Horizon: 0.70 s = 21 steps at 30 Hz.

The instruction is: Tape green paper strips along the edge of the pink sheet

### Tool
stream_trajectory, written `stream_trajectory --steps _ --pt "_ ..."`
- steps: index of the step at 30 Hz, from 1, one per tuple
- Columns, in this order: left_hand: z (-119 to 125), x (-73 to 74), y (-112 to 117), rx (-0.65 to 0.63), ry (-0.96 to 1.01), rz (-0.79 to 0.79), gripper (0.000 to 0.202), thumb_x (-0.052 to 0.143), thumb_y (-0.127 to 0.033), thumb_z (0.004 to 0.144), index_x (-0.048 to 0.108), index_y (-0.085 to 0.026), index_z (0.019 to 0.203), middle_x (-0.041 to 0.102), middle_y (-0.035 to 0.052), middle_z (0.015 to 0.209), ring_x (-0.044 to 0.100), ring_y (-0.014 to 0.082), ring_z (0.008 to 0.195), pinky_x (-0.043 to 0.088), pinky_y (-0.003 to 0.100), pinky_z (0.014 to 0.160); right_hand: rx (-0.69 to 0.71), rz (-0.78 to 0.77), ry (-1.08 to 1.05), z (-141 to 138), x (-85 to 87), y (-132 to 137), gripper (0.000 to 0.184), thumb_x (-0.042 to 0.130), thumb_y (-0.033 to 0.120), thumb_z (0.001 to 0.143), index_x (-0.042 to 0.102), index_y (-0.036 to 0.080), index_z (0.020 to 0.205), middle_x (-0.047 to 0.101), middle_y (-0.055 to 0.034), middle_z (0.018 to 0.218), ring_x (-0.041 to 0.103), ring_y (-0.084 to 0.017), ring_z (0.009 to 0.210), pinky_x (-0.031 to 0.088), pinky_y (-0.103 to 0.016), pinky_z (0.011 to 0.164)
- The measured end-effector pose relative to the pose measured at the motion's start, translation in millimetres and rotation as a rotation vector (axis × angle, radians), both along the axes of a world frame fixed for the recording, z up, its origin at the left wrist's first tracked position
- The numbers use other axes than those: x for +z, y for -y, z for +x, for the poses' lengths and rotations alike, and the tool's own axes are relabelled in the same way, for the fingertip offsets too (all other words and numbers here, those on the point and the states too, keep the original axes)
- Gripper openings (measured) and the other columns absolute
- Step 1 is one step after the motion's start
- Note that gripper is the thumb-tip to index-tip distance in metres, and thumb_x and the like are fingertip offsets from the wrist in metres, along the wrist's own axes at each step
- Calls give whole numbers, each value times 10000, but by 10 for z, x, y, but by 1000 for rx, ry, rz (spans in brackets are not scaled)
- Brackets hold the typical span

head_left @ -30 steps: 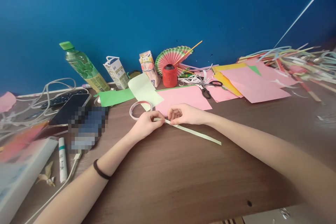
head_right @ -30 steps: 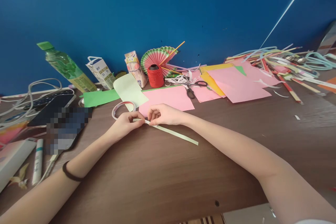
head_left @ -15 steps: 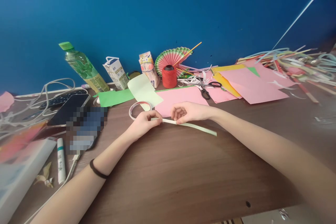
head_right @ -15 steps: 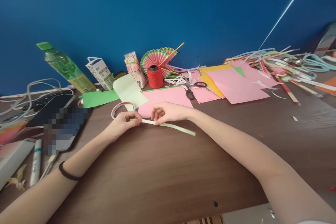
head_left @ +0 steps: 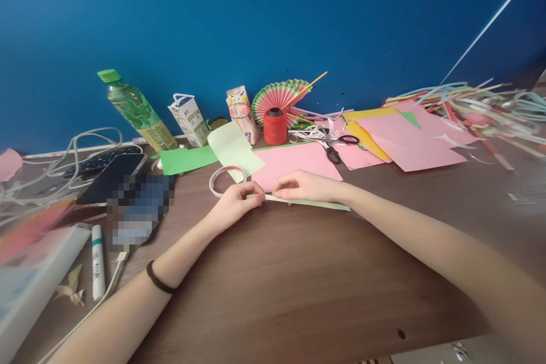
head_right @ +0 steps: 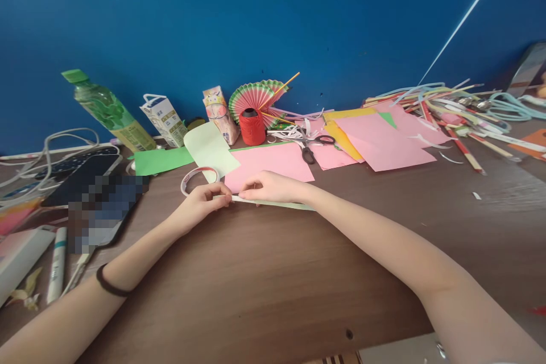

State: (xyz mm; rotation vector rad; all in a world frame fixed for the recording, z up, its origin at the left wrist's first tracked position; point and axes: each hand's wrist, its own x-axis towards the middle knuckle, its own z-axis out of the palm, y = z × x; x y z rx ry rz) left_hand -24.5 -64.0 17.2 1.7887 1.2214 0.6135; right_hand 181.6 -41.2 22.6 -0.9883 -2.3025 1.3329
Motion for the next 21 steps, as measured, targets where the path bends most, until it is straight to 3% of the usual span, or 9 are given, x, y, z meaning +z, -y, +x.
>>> stream_trajectory --steps 5,10,18,21 --pt "8 -2 15 -38 -3 16 94 488 -212 703 562 -161 675 548 -22 670 494 121 662 389 230 650 -10 79 3 -82 24 100 190 477 290 786 563 151 689 546 9 646 495 -95 585 361 -208 546" --pt "7 -26 19 -49 13 62 95 478 -205 708 547 -166 656 542 -20 665 492 128 675 396 237 666 -10 37 42 -77 64 102 141 474 234 770 572 150 713 560 11 612 523 -95 561 375 -206 549" --pt "9 -50 47 89 61 81 163 477 -299 757 544 -171 682 541 -27 616 468 102 540 395 219 540 -4 -25 66 73 111 -31 166 491 285 759 586 151 736 572 9 593 552 -105 542 423 -224 556" --pt "-27 -5 37 249 -37 243 239 423 -338 798 575 -174 714 597 3 665 520 129 589 414 242 575 -2 -9 82 108 107 -69 140 507 255 742 595 146 734 572 10 619 531 -87 507 422 -220 543"
